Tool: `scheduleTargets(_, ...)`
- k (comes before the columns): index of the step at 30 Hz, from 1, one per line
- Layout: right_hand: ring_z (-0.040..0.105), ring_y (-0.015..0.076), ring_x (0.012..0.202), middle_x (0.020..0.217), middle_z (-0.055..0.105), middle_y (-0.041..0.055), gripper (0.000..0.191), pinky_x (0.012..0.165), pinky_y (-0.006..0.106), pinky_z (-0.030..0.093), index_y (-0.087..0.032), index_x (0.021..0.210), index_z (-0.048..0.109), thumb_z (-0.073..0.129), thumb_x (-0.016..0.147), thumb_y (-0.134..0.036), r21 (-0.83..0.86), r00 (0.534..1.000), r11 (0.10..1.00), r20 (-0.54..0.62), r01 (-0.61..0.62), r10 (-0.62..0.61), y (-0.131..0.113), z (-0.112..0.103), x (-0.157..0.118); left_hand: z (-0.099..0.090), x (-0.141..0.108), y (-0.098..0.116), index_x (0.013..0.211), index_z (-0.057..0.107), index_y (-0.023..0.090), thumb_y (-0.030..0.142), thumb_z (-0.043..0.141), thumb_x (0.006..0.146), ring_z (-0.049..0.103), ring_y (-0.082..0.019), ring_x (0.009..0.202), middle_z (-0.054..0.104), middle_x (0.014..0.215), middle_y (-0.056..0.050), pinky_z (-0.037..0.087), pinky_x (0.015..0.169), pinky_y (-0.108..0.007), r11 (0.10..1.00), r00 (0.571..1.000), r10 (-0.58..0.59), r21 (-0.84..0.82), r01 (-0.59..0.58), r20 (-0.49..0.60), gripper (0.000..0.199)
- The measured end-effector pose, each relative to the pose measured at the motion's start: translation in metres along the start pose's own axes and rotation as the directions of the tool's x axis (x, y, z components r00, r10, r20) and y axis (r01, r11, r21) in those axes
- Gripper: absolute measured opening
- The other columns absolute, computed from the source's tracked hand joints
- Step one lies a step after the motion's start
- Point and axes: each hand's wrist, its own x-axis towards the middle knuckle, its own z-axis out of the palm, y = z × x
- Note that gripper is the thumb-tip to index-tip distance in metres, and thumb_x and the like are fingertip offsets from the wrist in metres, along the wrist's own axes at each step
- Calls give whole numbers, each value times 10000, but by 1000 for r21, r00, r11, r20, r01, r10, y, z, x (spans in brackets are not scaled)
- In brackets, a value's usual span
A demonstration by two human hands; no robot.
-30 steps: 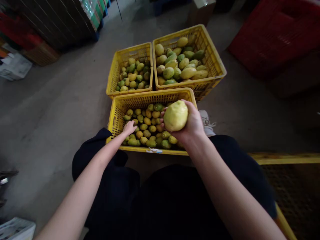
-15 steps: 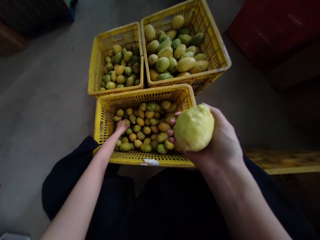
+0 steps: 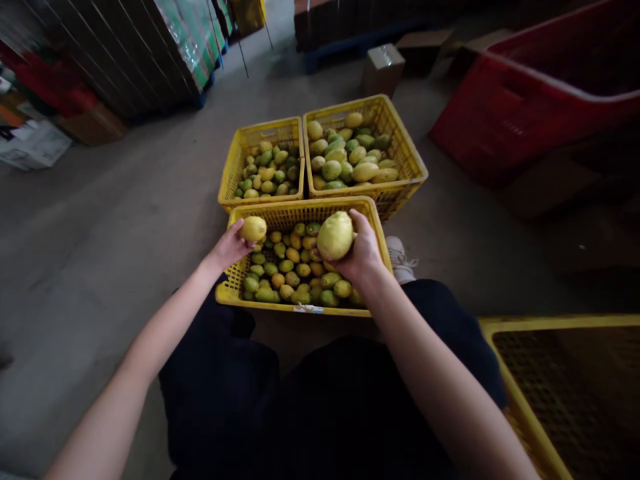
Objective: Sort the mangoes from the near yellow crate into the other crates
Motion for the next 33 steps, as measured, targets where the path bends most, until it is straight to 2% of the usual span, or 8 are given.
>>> scheduleTargets(4,642,200,572,585,640,30,199,504,309,541,-188,739,594,526,806,-363,-21,993,993,-30,-117,116,10,11,-3,29,-16,-5,827,633,193,701,365,842,522,-114,583,588,715,-42,494,573,-273,944,1000,4,-331,4,23,574)
scheduleTargets(10,652,204,545,585,660,45,238,371,263,452,-183,751,624,528,842,-381,26,980,981,69,-191,189,20,23,5,66,-4,-18,792,583,197,439,539,840,600,-106,656,586,683,-17,546,627,-225,747,998,-56,-664,45,5,251)
scheduleTargets(12,657,202,540,581,666,39,222,393,273,479,-188,750,631,545,841,-371,47,981,982,70,-183,180,25,26,11,73,-4,-15,822,578,200,329,577,834,613,-93,652,609,714,-4,545,610,-200,690,995,-100,-720,77,11,130)
scheduleTargets(15,658,197,521,575,672,29,196,440,293,525,-184,740,640,589,821,-356,45,990,989,41,-138,136,33,28,18,77,-7,-7,794,580,197,346,613,838,611,-90,609,628,725,2,554,590,-196,668,993,-120,-741,75,-7,159)
scheduleTargets(20,694,221,608,629,699,29,229,533,336,574,-188,778,661,593,803,-406,41,998,997,15,-69,68,43,26,20,77,-10,-3,744,609,195,397,534,880,663,-124,716,661,730,-15,577,798,-258,626,987,-156,-777,64,-44,255)
scheduleTargets(25,711,229,729,700,721,4,186,619,329,583,-208,806,656,686,703,-360,1,998,998,-38,58,-58,50,27,18,86,-11,-17,770,663,169,320,532,791,684,-200,949,724,851,-62,542,907,-322,725,997,-74,-685,72,27,201)
scheduleTargets(30,696,212,781,716,714,-29,160,677,307,566,-220,759,653,704,667,-341,-49,976,983,-116,178,-182,55,27,18,94,-17,-21,744,674,175,428,536,734,644,-259,1085,742,927,-77,505,955,-358,842,997,-20,-536,57,75,289)
scheduleTargets(33,675,191,802,731,704,-47,159,705,286,542,-234,763,643,694,683,-362,-104,973,973,-76,208,-216,57,23,19,90,-18,-19,743,688,162,486,518,729,626,-283,1116,745,938,-95,487,966,-370,878,994,63,-478,-15,84,366)
